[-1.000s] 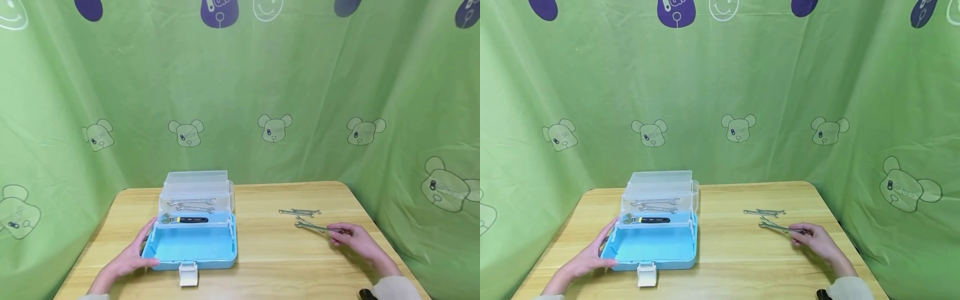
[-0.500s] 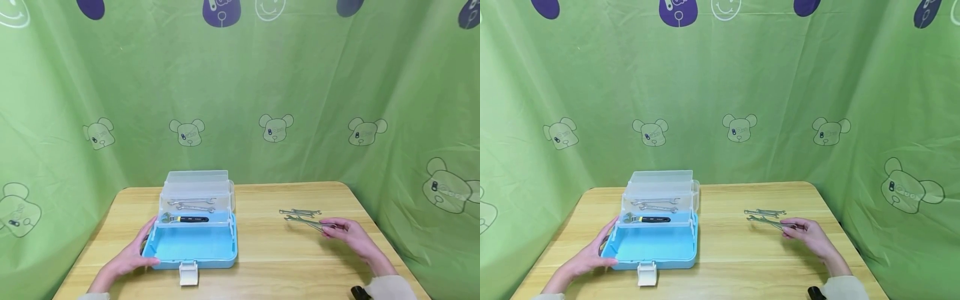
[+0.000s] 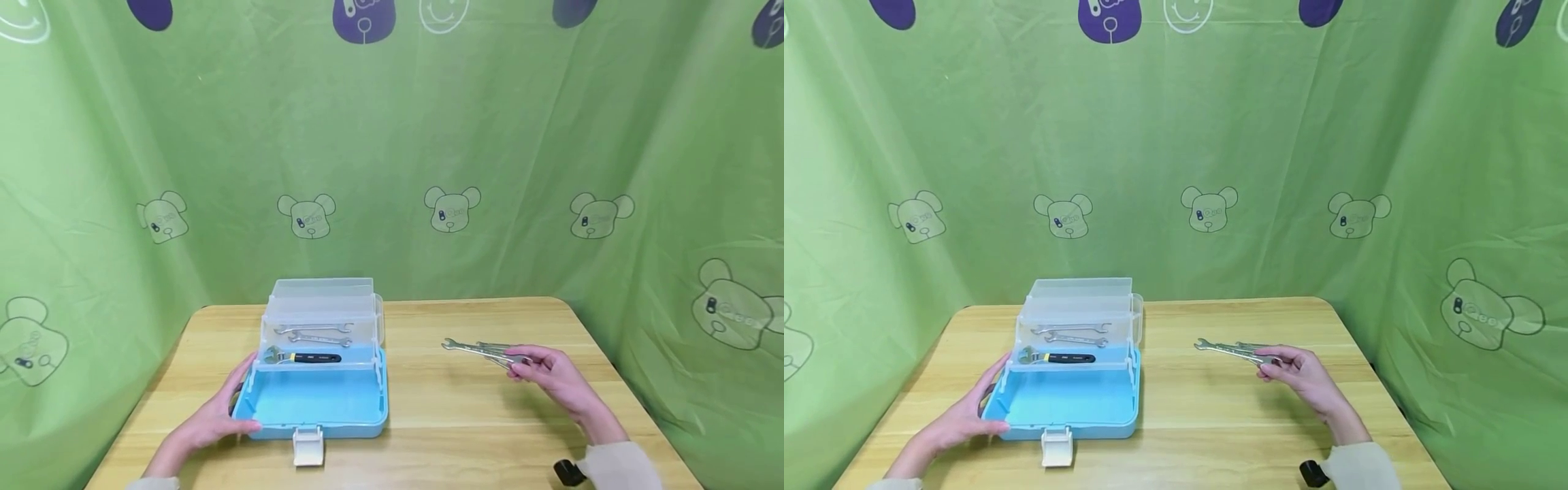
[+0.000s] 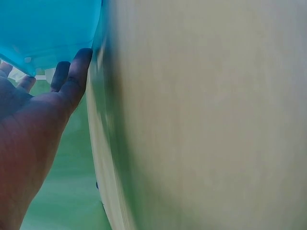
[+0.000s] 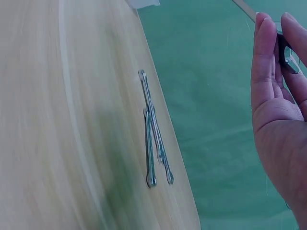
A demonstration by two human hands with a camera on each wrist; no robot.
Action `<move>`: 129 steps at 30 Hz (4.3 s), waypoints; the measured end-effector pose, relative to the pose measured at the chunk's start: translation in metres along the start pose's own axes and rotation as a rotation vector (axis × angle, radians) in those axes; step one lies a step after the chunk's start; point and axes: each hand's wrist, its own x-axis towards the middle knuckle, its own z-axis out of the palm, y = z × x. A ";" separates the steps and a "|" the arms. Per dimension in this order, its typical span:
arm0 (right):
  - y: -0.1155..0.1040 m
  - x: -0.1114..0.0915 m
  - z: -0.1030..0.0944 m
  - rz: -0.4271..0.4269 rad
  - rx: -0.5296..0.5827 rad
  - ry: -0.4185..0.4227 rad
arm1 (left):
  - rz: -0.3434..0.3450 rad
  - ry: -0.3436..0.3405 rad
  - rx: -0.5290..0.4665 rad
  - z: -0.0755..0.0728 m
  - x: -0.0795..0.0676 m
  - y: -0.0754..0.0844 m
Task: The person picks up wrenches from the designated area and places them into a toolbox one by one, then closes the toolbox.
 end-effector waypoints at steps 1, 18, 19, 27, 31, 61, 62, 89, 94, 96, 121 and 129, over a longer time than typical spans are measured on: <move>0.000 0.001 0.002 -0.005 0.006 -0.008 | 0.000 0.001 -0.002 0.000 0.000 0.000; -0.007 0.036 0.051 0.025 0.020 -0.074 | 0.003 0.001 -0.008 0.002 -0.001 0.001; -0.008 0.039 0.055 0.029 0.023 -0.078 | -0.001 0.000 -0.011 0.002 -0.001 0.001; -0.012 0.066 0.089 0.030 0.053 -0.125 | 0.009 -0.001 -0.022 0.001 -0.002 0.002; -0.017 0.078 0.107 0.024 0.051 -0.148 | 0.001 -0.003 -0.021 0.001 -0.002 0.002; -0.029 0.140 0.193 0.092 -0.054 -0.120 | -0.011 -0.003 -0.019 0.004 0.001 0.001; -0.028 0.141 0.196 0.096 -0.059 -0.122 | -0.009 -0.005 -0.017 0.004 0.001 0.002; -0.033 0.156 0.249 -0.095 -0.568 0.017 | 0.026 -0.001 0.005 -0.002 -0.001 0.003; -0.031 0.155 0.254 -0.157 -0.695 0.048 | 0.032 0.003 0.012 -0.001 -0.001 0.002; -0.031 0.156 0.255 -0.164 -0.713 0.052 | 0.030 0.004 0.015 -0.001 -0.001 0.002; -0.036 0.157 0.260 -0.157 -0.927 0.121 | 0.004 -0.003 0.001 -0.001 -0.003 0.002; -0.035 0.158 0.258 -0.154 -0.918 0.121 | 0.010 0.006 -0.003 -0.001 -0.003 0.001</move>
